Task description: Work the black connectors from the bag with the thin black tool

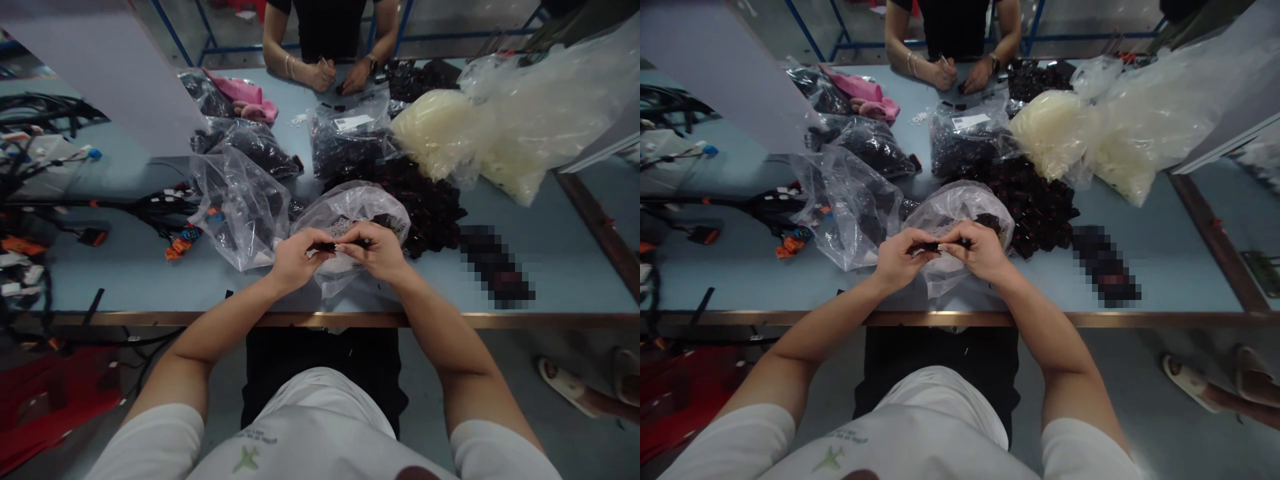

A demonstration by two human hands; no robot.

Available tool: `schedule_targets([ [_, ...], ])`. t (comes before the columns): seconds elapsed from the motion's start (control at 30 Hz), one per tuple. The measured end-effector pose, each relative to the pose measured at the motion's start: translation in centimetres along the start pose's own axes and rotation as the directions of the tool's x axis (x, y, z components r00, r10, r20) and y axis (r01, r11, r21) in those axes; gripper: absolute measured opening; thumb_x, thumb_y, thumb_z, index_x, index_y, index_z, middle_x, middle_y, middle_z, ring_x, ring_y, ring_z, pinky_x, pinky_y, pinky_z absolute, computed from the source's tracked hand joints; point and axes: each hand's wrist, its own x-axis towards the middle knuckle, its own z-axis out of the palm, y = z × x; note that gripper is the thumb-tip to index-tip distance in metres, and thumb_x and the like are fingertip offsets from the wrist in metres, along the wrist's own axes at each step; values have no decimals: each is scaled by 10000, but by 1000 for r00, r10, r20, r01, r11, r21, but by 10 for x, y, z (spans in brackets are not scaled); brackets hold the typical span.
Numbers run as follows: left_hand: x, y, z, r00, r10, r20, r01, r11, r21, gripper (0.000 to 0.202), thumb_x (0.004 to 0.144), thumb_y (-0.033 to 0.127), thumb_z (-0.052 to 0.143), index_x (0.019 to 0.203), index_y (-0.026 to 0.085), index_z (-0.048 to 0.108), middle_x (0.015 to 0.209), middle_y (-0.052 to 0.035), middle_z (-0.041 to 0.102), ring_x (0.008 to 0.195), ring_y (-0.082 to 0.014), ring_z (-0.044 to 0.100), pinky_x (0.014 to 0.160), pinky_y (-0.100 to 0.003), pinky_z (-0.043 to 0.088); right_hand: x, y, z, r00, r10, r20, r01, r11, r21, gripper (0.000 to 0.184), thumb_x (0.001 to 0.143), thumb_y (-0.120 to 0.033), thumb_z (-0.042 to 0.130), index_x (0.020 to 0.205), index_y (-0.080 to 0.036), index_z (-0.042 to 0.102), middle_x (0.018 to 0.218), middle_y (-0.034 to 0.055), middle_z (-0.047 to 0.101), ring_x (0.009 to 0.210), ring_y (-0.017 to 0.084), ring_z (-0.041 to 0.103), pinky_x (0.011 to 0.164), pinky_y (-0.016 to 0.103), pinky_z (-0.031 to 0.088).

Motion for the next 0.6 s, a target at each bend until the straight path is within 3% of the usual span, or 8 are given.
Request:
schedule_targets([
  [0.2,-3,-4,1,998,48,33,-53,983,175,120,922,283,786,1038,257,798,1024,-39,836,945,-207,790,870,-303,637,2,0,-5,997,36,74,-37,999,17,277,876,-508,838,814,-242,798,784,23,765,745,181,677,757,339,558],
  [0.37,-4,-3,3,989,145,41,-148,984,100,83,968,297,724,1001,264,793,973,-42,829,894,-213,794,854,-332,645,4,-3,-6,983,136,122,-144,988,60,318,822,-524,868,777,-224,776,753,13,739,716,168,647,721,321,531],
  [0.6,-5,-4,9,977,202,73,-208,975,76,101,991,252,679,994,266,778,954,-23,830,875,-187,797,842,-311,644,8,-7,-9,917,297,265,-352,916,193,363,724,-500,908,752,-202,702,693,-24,671,643,132,567,630,286,480],
])
